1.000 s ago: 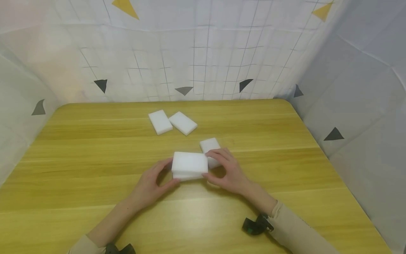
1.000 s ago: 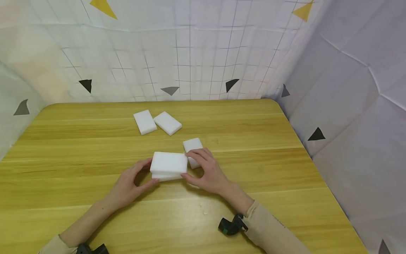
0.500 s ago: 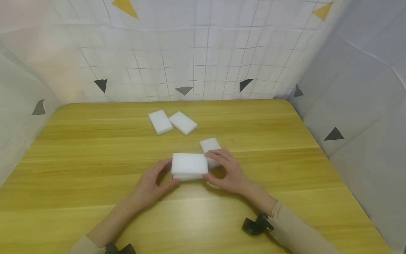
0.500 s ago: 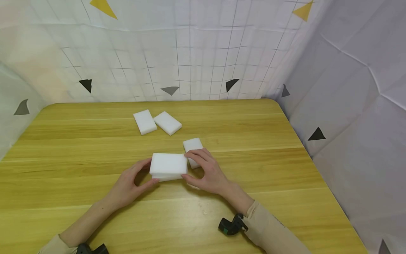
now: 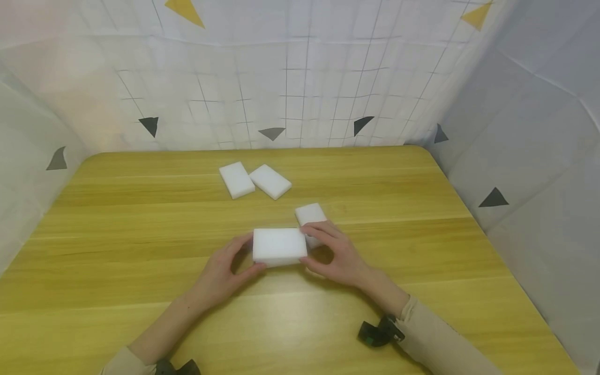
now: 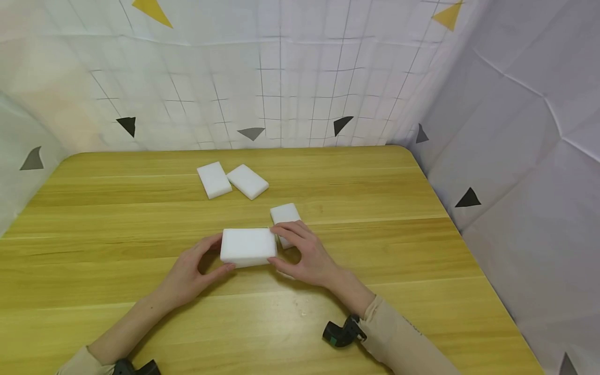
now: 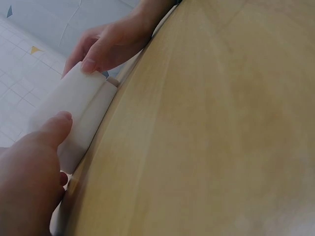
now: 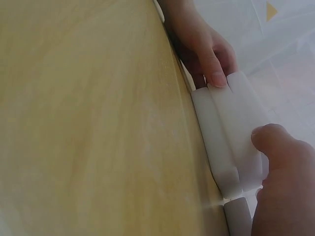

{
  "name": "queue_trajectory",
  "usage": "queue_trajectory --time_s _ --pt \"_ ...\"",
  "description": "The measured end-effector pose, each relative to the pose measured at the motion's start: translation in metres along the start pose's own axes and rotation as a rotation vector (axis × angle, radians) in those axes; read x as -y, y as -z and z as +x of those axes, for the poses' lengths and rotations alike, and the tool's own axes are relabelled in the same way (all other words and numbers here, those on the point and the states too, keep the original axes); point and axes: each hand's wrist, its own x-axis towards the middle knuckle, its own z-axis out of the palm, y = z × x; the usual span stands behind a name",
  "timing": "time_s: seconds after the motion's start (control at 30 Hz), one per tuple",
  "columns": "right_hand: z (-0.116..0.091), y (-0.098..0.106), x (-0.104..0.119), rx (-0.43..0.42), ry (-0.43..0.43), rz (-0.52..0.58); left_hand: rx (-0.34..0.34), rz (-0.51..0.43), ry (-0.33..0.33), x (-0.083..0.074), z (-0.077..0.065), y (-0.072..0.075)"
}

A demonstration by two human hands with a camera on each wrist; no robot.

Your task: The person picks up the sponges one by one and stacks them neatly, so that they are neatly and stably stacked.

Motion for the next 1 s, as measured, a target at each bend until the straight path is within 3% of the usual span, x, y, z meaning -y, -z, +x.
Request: queue_trajectory --time_s 0.2,0.43,0.77,1.0 --pt "-0.0005 -0.0003 -0.0006 0.011 -0.011 -0.004 -0.003 -0.068 -0.002 -0.0003 0.0006 0.0004" --pt "0.0013 0.0005 0.0002 0.013 -0.003 0.000 -0.013 -0.147 -0.054 -0.0001 0.0017 0.0022" --pt "0.0010 0.0011 -0.0002 0.025 -0.013 -0.010 -0.018 -0.135 -0.061 0.0014 0.0027 0.0013" --pt "-0.0012 0.0039 0.0006 0.023 -0.112 -0.028 -0.024 -0.126 -0.073 0.0007 0.0020 0.0011"
